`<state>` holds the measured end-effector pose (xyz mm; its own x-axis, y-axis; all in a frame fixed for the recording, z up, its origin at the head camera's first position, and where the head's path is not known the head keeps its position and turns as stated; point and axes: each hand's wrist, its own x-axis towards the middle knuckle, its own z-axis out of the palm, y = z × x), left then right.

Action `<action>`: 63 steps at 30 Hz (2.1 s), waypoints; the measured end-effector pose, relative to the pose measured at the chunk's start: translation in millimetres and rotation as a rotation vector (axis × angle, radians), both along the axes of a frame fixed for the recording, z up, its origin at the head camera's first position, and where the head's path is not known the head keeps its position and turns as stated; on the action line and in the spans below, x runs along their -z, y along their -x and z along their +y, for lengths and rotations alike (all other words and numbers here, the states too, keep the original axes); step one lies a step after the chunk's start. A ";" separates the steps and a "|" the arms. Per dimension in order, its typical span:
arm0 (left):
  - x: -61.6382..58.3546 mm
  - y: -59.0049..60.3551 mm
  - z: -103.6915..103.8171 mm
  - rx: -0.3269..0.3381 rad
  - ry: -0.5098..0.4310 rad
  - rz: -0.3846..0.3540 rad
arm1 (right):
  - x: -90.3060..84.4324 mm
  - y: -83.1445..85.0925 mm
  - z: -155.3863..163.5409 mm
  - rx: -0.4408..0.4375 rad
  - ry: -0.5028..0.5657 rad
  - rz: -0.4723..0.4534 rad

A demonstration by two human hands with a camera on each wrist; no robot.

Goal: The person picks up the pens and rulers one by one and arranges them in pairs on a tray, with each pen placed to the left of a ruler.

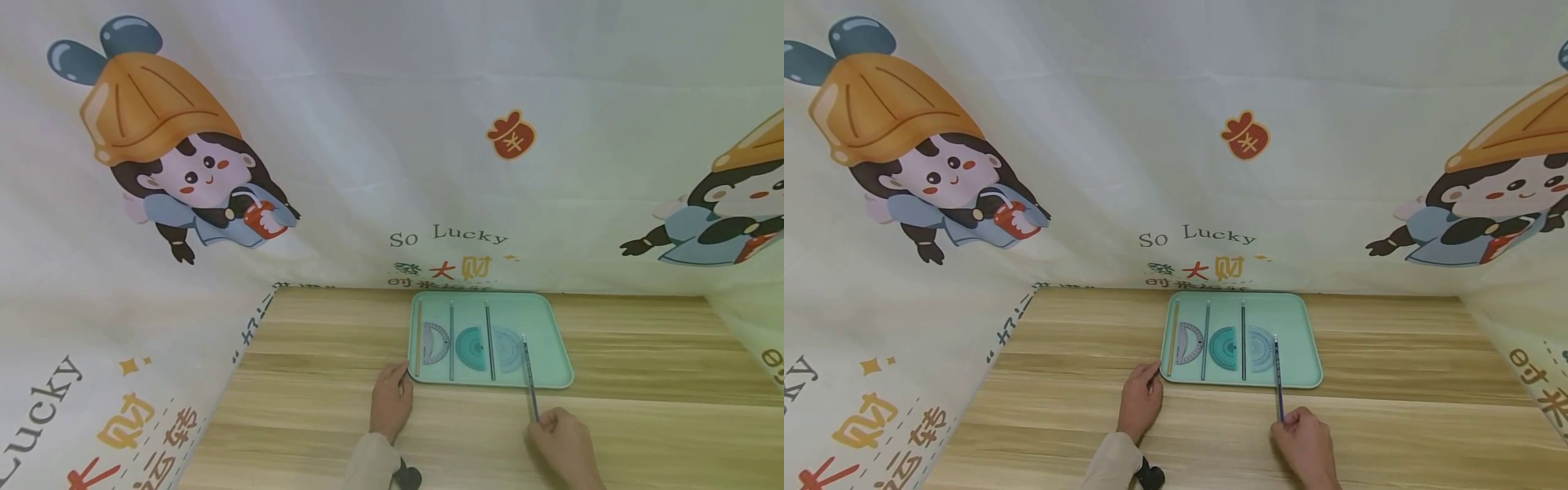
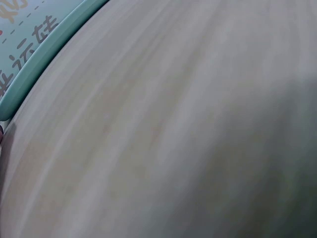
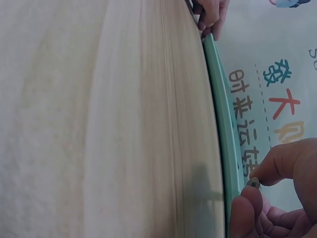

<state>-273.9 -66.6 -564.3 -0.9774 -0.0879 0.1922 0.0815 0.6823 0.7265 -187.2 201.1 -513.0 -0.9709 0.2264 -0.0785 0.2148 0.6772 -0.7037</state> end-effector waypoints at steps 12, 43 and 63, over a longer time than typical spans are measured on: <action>-1.2 -1.1 0.2 0.005 0.003 -0.008 | -3.4 9.0 5.4 0.001 0.007 0.004; 2.2 1.2 0.9 -0.004 -0.004 0.002 | -10.1 35.1 16.7 -0.030 -0.057 0.059; 0.0 -1.6 -0.3 0.005 -0.031 -0.002 | -16.0 52.8 21.8 -0.046 -0.082 -0.020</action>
<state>-272.3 -66.9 -564.3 -0.9782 -0.0891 0.1877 0.0833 0.6594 0.7472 -240.0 222.9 -497.0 -0.9787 0.1883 -0.0813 0.1960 0.7416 -0.6416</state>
